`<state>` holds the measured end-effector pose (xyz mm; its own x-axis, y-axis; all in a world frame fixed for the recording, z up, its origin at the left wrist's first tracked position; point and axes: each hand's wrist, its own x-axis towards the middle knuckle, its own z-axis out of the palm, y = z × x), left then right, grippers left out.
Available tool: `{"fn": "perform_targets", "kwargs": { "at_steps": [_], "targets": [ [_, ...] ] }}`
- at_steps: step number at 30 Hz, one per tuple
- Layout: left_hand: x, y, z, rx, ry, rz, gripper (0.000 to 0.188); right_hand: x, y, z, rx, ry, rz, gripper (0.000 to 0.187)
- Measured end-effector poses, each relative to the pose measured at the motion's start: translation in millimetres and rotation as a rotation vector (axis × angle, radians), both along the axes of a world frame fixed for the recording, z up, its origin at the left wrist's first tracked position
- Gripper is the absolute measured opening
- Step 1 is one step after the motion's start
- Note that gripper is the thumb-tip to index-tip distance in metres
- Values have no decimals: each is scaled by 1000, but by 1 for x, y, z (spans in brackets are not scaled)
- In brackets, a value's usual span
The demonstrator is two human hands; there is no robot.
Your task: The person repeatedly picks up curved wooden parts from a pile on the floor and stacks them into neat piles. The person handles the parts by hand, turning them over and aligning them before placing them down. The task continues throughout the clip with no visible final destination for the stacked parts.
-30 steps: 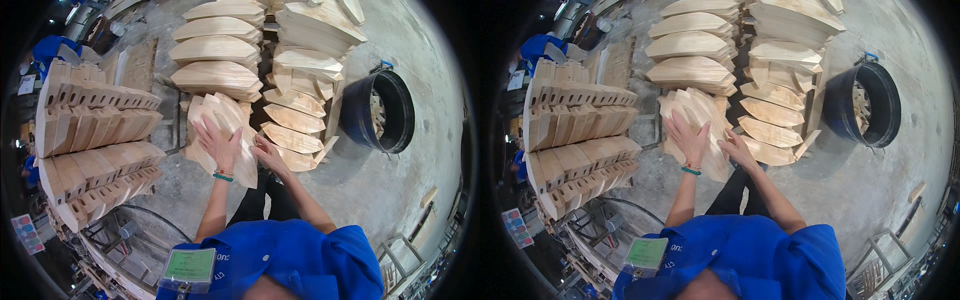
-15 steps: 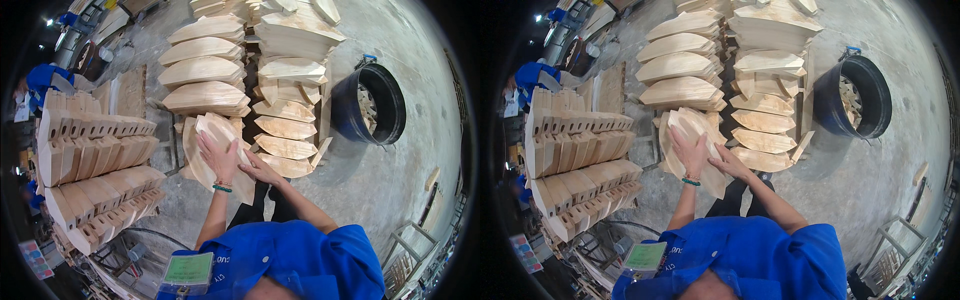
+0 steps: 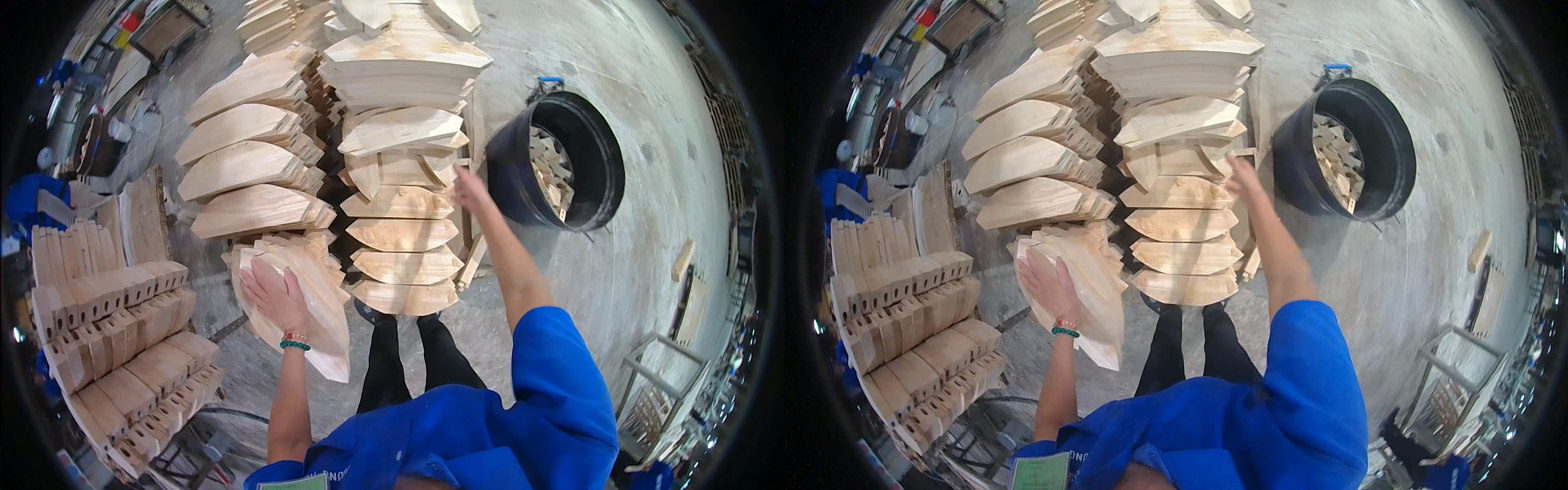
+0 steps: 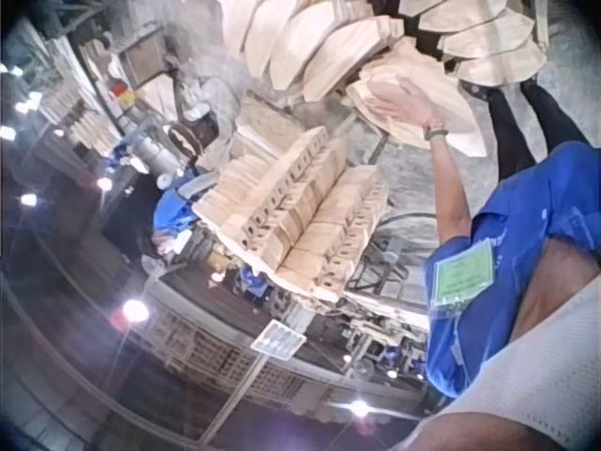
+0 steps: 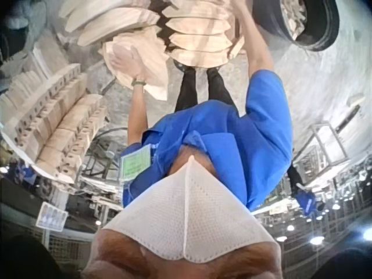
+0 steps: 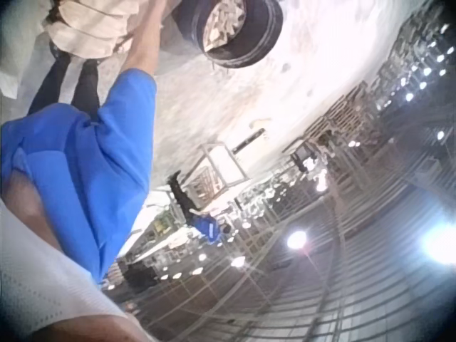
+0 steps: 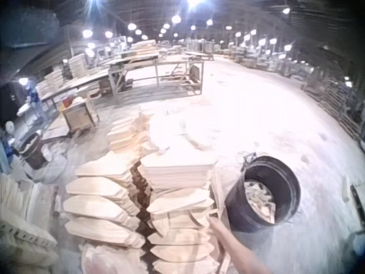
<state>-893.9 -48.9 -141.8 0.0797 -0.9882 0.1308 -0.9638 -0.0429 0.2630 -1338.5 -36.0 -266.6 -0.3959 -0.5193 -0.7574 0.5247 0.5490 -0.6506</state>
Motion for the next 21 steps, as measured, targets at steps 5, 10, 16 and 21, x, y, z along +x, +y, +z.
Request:
{"fn": "perform_targets", "kwargs": {
  "at_steps": [5,10,16,21],
  "targets": [
    [8,-4,12,-61,-72,-49,65,-46,-84,-24,5,197,25,119],
    [1,-7,13,-31,6,-75,67,-79,-116,-54,-7,157,161,100],
    [3,-6,11,-26,-33,-55,67,-96,-111,-58,-18,62,533,53],
    [-7,-10,7,-13,-7,-41,65,-70,-67,-54,22,219,522,59]
  ]
}}
